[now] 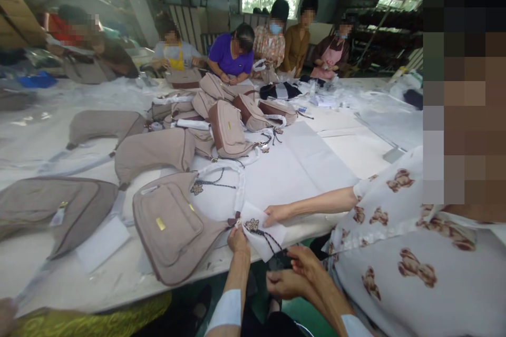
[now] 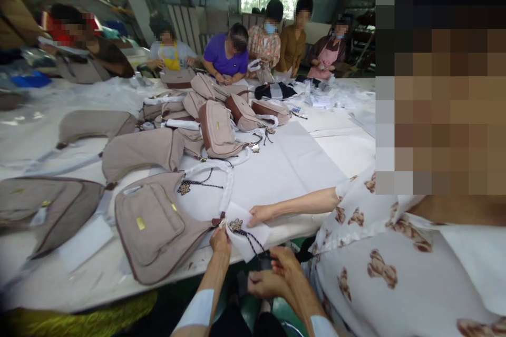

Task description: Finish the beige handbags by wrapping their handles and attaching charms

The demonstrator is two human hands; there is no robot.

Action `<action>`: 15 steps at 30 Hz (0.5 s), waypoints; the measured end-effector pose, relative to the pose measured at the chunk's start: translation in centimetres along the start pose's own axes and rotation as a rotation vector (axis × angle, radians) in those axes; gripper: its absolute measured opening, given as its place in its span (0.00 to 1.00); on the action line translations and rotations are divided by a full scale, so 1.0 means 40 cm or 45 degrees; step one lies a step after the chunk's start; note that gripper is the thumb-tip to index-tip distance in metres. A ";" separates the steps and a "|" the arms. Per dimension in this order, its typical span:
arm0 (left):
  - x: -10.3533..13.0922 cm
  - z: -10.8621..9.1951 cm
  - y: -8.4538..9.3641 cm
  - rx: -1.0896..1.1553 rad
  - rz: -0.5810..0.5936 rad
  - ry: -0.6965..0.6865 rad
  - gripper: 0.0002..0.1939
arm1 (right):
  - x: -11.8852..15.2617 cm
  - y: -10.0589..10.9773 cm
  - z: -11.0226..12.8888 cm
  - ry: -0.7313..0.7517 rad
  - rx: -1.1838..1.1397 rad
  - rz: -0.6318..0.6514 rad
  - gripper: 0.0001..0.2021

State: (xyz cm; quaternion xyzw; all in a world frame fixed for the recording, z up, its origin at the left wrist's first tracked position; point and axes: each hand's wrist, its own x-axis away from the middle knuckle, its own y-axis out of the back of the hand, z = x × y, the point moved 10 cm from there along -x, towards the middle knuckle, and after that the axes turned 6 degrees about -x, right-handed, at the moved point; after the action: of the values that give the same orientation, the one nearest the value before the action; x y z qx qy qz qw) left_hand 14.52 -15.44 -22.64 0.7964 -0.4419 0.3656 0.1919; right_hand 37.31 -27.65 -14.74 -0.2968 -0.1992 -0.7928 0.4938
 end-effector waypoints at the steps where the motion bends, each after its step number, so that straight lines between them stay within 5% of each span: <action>1: 0.000 0.002 0.002 0.006 -0.018 0.014 0.06 | 0.004 -0.009 -0.024 -0.066 -0.058 0.006 0.14; 5: 0.002 0.003 0.006 0.028 -0.045 0.047 0.09 | 0.016 -0.090 -0.072 -0.179 -0.401 0.105 0.24; 11: 0.001 0.007 0.004 0.049 0.007 0.025 0.08 | 0.047 -0.130 -0.106 -0.217 -0.173 0.171 0.11; 13: -0.001 0.009 0.006 0.035 0.034 0.014 0.06 | 0.044 -0.109 -0.051 -0.084 0.066 0.155 0.12; 15: -0.001 0.008 0.004 0.028 0.071 0.000 0.05 | 0.023 -0.091 0.126 0.393 0.526 0.048 0.14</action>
State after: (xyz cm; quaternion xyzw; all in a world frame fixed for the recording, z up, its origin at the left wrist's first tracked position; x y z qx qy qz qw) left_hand 14.50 -15.71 -22.90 0.7859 -0.4598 0.3755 0.1729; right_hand 35.10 -23.61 -10.48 -0.0686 -0.2735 -0.7619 0.5830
